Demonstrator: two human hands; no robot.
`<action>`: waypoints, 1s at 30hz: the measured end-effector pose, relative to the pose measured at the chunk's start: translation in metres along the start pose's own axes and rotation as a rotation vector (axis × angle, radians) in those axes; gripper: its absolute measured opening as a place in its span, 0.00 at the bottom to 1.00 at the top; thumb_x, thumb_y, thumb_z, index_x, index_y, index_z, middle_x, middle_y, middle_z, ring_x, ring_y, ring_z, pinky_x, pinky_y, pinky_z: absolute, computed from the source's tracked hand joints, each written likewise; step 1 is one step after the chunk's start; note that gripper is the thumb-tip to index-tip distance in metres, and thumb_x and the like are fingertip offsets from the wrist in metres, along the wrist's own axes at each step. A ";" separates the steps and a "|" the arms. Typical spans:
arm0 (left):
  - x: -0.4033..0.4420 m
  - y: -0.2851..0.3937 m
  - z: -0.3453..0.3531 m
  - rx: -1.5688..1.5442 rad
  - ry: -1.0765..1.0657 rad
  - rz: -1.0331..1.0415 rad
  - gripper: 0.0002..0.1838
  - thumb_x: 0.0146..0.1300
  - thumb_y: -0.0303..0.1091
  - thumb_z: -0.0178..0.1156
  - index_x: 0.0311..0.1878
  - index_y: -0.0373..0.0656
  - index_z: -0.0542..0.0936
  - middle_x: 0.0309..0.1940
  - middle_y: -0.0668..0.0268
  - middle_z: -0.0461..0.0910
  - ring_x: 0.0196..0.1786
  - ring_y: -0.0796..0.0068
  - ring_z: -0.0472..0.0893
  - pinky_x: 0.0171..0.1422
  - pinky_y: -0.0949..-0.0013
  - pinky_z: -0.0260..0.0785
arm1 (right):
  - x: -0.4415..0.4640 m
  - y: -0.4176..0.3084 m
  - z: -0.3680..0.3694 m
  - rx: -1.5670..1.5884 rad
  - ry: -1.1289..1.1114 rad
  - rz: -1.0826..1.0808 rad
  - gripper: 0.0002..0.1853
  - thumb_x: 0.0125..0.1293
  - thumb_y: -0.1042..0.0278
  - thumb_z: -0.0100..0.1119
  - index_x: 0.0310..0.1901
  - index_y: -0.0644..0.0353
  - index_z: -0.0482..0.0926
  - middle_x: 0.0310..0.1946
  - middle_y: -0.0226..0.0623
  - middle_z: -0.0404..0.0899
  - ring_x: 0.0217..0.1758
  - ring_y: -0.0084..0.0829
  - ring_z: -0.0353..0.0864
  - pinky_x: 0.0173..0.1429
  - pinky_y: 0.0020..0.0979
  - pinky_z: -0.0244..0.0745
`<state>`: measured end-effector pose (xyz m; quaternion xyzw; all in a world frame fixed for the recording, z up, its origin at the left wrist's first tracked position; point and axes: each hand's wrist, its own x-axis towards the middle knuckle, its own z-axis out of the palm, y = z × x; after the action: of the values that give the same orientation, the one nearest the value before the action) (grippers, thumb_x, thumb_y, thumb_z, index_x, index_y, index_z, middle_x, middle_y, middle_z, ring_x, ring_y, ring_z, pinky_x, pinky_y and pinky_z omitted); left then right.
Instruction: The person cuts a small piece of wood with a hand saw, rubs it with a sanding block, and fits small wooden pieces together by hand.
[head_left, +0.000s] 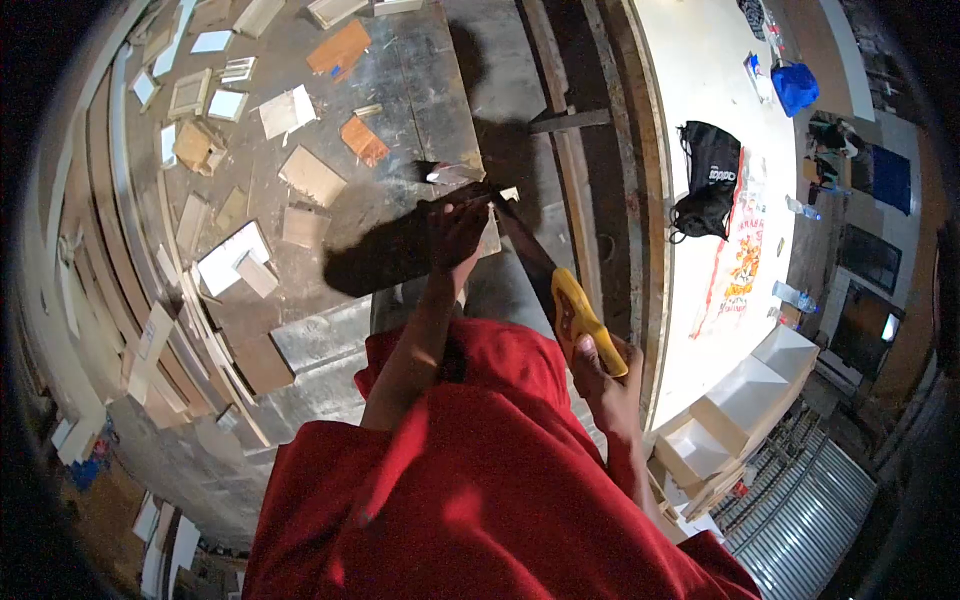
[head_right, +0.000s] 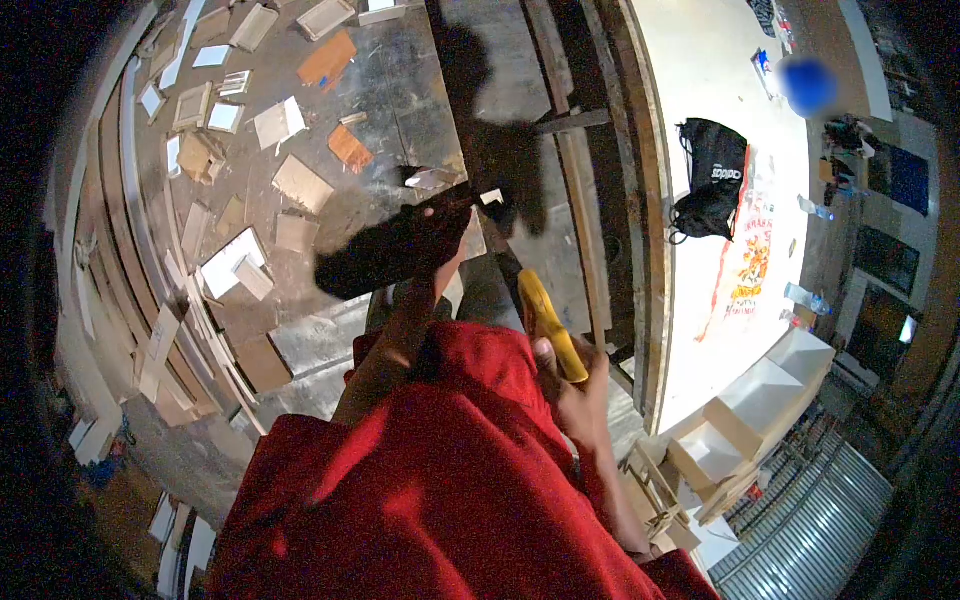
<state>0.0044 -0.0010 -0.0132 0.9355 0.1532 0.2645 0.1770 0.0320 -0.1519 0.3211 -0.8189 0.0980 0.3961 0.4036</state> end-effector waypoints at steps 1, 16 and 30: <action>-0.003 0.004 -0.006 0.077 -0.052 -0.027 0.28 0.51 0.27 0.65 0.59 0.52 0.77 0.58 0.69 0.77 0.56 0.63 0.74 0.57 0.51 0.66 | 0.002 0.015 0.001 0.016 0.078 0.083 0.34 0.65 0.46 0.67 0.51 0.76 0.71 0.42 0.41 0.79 0.44 0.28 0.78 0.50 0.29 0.73; 0.023 0.011 -0.037 -0.071 -0.498 -0.182 0.21 0.64 0.34 0.56 0.61 0.46 0.76 0.56 0.63 0.76 0.58 0.57 0.73 0.64 0.49 0.65 | -0.018 -0.007 -0.011 0.129 -0.041 0.127 0.33 0.66 0.48 0.66 0.55 0.75 0.72 0.44 0.43 0.80 0.45 0.28 0.78 0.51 0.29 0.74; 0.027 0.010 -0.045 -0.095 -0.465 -0.192 0.33 0.49 0.35 0.68 0.63 0.55 0.75 0.59 0.70 0.76 0.59 0.57 0.72 0.63 0.45 0.63 | -0.014 -0.008 0.002 -0.053 0.094 0.030 0.26 0.68 0.48 0.63 0.45 0.71 0.81 0.33 0.34 0.81 0.38 0.22 0.76 0.46 0.28 0.73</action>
<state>0.0037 0.0112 0.0383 0.9430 0.1837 0.0312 0.2756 0.0250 -0.1473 0.3350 -0.8454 0.1188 0.3656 0.3708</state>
